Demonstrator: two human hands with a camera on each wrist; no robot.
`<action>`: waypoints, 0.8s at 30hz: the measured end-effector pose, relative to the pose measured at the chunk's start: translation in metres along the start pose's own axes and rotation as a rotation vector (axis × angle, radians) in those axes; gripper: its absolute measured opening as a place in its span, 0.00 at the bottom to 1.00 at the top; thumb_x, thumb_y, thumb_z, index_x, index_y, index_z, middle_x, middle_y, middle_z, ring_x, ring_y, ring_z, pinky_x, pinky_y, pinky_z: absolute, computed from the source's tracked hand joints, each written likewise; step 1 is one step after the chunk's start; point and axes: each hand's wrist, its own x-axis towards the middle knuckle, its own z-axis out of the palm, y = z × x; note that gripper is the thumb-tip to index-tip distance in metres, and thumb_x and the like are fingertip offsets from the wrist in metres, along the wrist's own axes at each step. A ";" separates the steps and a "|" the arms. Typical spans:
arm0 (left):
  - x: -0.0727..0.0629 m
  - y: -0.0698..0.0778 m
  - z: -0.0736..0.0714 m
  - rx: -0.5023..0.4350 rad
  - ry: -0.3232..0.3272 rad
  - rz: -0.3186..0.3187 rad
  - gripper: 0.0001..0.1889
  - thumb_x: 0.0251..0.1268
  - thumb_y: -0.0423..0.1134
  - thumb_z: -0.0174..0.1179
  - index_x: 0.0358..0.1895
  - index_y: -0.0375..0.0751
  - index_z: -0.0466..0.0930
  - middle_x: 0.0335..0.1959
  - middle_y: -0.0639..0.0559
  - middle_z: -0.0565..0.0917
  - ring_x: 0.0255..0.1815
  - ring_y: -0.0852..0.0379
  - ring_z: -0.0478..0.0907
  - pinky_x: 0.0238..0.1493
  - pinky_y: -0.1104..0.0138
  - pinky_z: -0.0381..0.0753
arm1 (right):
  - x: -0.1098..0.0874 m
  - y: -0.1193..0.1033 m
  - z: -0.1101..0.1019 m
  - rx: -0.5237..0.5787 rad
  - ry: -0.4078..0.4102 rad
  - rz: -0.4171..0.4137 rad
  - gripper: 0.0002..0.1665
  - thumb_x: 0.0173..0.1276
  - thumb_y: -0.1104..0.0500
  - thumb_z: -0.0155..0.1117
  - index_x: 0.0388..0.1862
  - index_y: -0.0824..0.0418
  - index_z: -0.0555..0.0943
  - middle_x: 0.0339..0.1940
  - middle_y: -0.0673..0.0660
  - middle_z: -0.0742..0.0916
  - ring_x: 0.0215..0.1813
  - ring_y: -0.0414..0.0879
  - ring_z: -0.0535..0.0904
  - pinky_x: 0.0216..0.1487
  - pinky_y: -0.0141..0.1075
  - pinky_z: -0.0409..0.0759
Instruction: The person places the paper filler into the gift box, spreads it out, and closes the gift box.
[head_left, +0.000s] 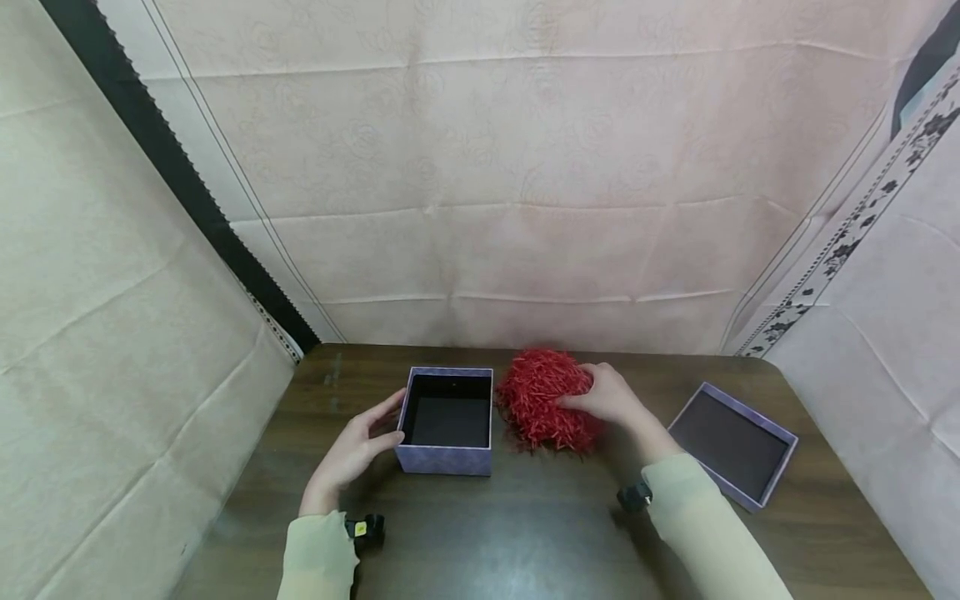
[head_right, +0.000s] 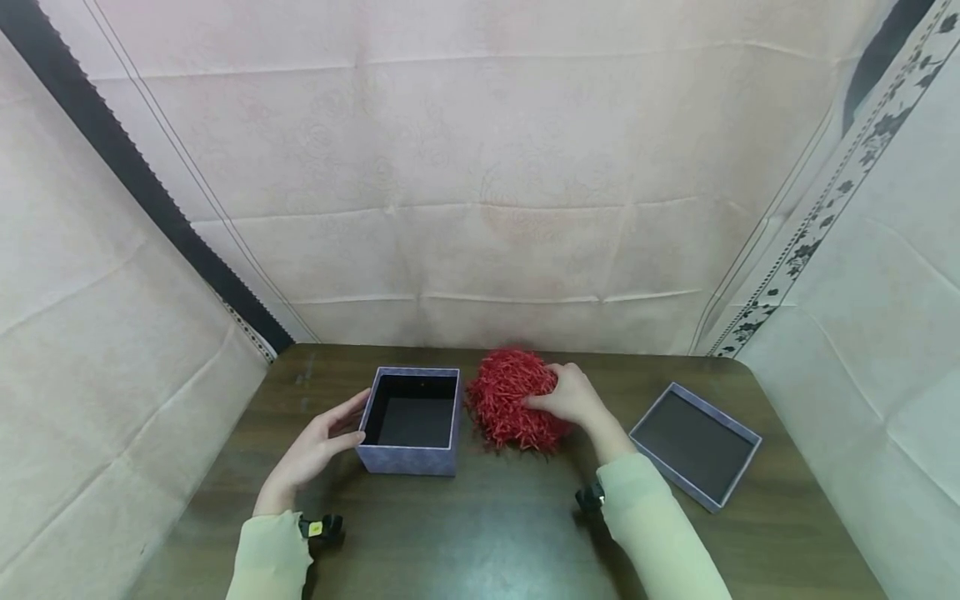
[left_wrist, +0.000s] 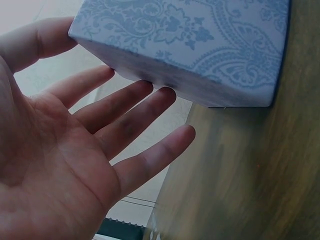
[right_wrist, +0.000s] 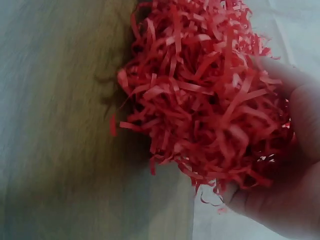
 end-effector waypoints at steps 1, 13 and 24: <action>0.000 0.000 0.000 0.003 0.001 0.000 0.36 0.76 0.28 0.61 0.85 0.41 0.62 0.80 0.33 0.67 0.76 0.32 0.71 0.74 0.35 0.66 | -0.001 0.001 0.000 -0.007 -0.003 -0.001 0.45 0.61 0.40 0.82 0.67 0.68 0.80 0.60 0.69 0.84 0.60 0.64 0.81 0.61 0.62 0.81; -0.001 0.000 0.001 0.004 0.004 -0.005 0.36 0.76 0.28 0.61 0.84 0.42 0.63 0.80 0.34 0.68 0.76 0.33 0.71 0.74 0.36 0.67 | -0.013 0.004 -0.001 0.150 -0.071 0.053 0.53 0.63 0.47 0.82 0.81 0.62 0.65 0.72 0.69 0.79 0.72 0.69 0.75 0.71 0.67 0.72; -0.001 0.001 0.000 0.015 0.003 0.005 0.36 0.76 0.29 0.61 0.85 0.43 0.63 0.81 0.35 0.68 0.76 0.33 0.71 0.74 0.35 0.67 | -0.029 0.000 -0.026 0.285 -0.053 0.069 0.49 0.66 0.43 0.81 0.79 0.59 0.71 0.68 0.65 0.83 0.67 0.64 0.80 0.66 0.61 0.79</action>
